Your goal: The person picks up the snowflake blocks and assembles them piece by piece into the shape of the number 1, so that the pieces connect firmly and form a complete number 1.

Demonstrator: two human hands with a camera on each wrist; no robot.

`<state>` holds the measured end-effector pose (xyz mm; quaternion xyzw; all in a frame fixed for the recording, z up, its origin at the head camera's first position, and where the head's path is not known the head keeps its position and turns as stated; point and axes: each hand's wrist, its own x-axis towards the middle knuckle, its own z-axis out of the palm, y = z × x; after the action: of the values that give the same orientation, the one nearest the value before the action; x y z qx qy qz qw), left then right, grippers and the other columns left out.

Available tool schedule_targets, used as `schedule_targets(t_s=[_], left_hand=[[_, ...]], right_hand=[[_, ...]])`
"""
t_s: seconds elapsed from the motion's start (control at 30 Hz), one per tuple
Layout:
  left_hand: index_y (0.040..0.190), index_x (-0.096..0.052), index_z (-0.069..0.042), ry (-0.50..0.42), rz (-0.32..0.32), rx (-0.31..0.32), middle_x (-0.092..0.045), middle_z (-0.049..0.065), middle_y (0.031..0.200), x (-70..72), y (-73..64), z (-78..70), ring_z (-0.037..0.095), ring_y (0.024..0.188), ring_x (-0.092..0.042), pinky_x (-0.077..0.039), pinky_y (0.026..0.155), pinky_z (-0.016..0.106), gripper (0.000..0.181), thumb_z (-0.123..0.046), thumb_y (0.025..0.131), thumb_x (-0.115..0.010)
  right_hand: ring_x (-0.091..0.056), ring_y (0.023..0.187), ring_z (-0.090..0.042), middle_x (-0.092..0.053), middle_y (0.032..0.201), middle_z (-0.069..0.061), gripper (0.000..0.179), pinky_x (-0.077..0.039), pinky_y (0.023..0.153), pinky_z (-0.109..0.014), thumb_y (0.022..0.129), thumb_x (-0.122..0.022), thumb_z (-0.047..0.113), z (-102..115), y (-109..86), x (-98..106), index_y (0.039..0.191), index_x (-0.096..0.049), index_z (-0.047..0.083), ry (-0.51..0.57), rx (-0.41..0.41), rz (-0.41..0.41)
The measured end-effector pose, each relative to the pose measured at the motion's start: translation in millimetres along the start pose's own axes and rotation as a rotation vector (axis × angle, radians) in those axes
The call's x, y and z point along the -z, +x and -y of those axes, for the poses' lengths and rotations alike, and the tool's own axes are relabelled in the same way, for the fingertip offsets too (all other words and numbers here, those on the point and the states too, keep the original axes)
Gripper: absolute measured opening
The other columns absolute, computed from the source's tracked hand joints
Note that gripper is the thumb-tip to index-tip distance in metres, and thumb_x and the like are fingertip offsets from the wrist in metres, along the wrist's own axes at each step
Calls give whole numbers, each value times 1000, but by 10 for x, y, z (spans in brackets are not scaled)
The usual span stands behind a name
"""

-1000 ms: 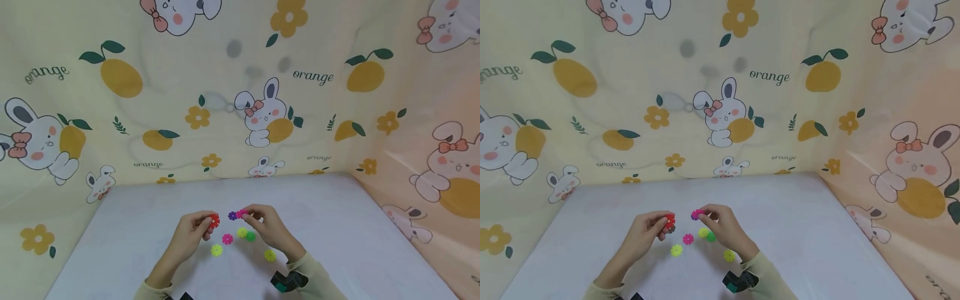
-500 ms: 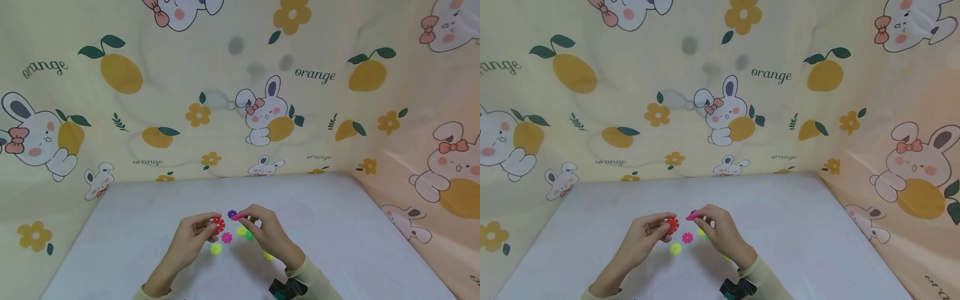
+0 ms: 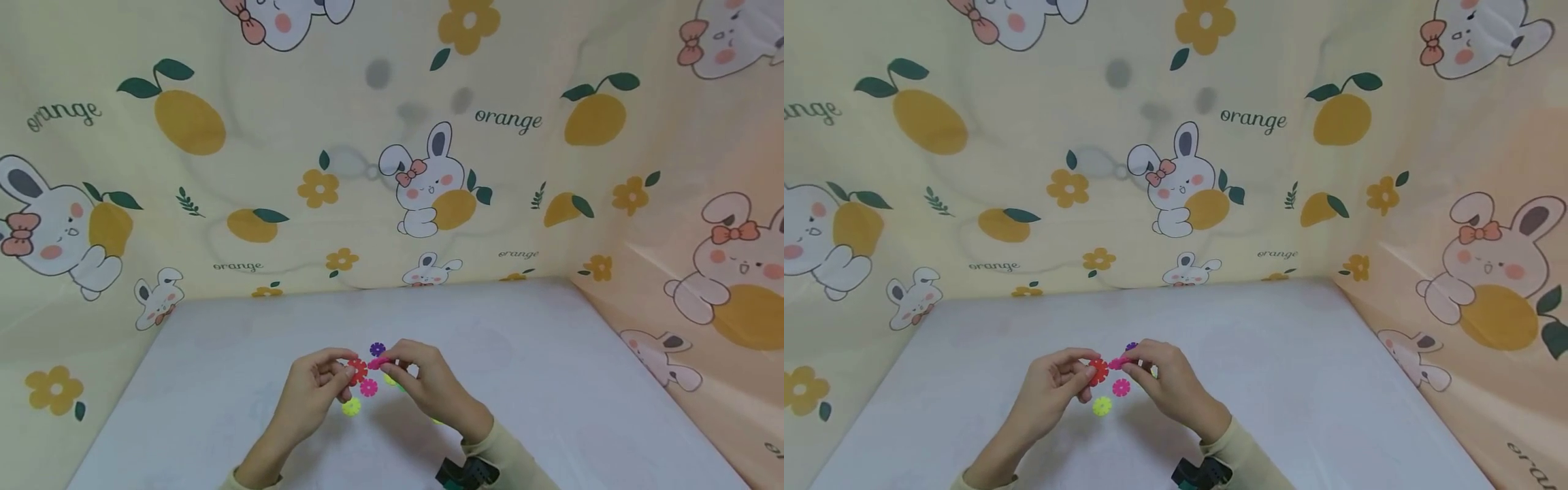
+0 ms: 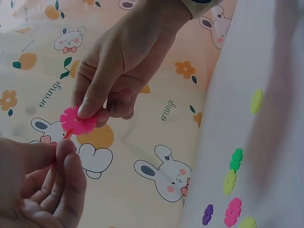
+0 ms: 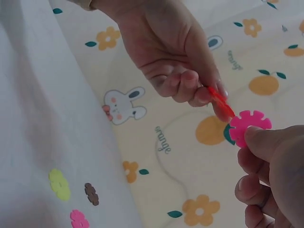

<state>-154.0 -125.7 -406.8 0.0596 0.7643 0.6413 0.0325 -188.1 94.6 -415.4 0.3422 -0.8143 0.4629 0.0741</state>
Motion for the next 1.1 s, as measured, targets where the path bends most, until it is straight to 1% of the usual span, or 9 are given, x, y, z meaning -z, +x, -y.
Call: schedule_targets(t_s=[0.1,0.3,0.37,0.5,0.67,0.83,0.9,1.07,1.1], left_hand=[[116,-68,1,-29,-9,4,-70,13,80,-4,-1,13,14,60,-66,-59,63,23,22,-6,96,-68],[117,-64,6,-80,29,-8,-70,12,78,8,-15,17,11,59,-66,-60,63,24,25,-8,97,-67],[116,-64,8,-101,37,-17,-69,13,78,3,-18,18,10,59,-66,-60,63,24,25,-8,97,-67],[114,-62,12,-135,57,-45,-69,12,76,-17,-16,35,8,58,-65,-59,61,23,26,-8,97,-66],[111,-60,16,-192,54,-54,-70,7,77,-42,-13,58,7,59,-67,-60,61,23,26,-5,96,-66],[110,-60,16,-206,30,-23,-72,9,80,-63,-13,65,8,60,-68,-60,62,23,25,-3,96,-67],[110,-61,16,-201,18,-6,-72,14,82,-66,-16,62,9,60,-67,-60,61,23,24,-3,96,-67],[109,-61,15,-197,-3,31,-71,23,86,-63,-22,51,10,59,-67,-59,60,22,22,-1,96,-66],[109,-62,15,-196,-8,40,-70,23,85,-63,-22,50,10,59,-67,-59,60,22,21,-1,96,-66]], right_hand=[[-55,77,-3,-73,94,5,12,-52,67,-21,96,-68,16,4,-3,1,105,-77,17,0,2,4],[-55,75,-3,-73,92,6,11,-51,68,-22,96,-69,17,11,4,-8,104,-77,17,-27,24,-5],[-55,75,-2,-73,91,6,11,-49,70,-22,95,-70,16,10,3,-18,103,-77,17,-46,46,-12],[-54,76,0,-74,90,7,9,-45,71,-21,93,-73,15,-3,-2,-56,100,-77,18,-113,114,-35],[-54,75,0,-75,89,6,8,-46,68,-23,92,-73,14,-22,-17,-103,98,-77,16,-166,175,-82],[-57,76,-2,-76,89,5,8,-48,68,-21,90,-74,12,-38,-23,-144,98,-78,14,-206,193,-100],[-58,76,-2,-76,89,6,8,-47,70,-18,91,-74,12,-47,-22,-165,97,-78,14,-218,206,-103],[-61,75,-4,-76,88,5,7,-48,69,-18,90,-74,10,-62,-11,-213,95,-78,12,-238,246,-118],[-61,75,-4,-76,87,4,6,-48,69,-18,90,-74,10,-63,-8,-222,94,-78,12,-245,253,-122]])
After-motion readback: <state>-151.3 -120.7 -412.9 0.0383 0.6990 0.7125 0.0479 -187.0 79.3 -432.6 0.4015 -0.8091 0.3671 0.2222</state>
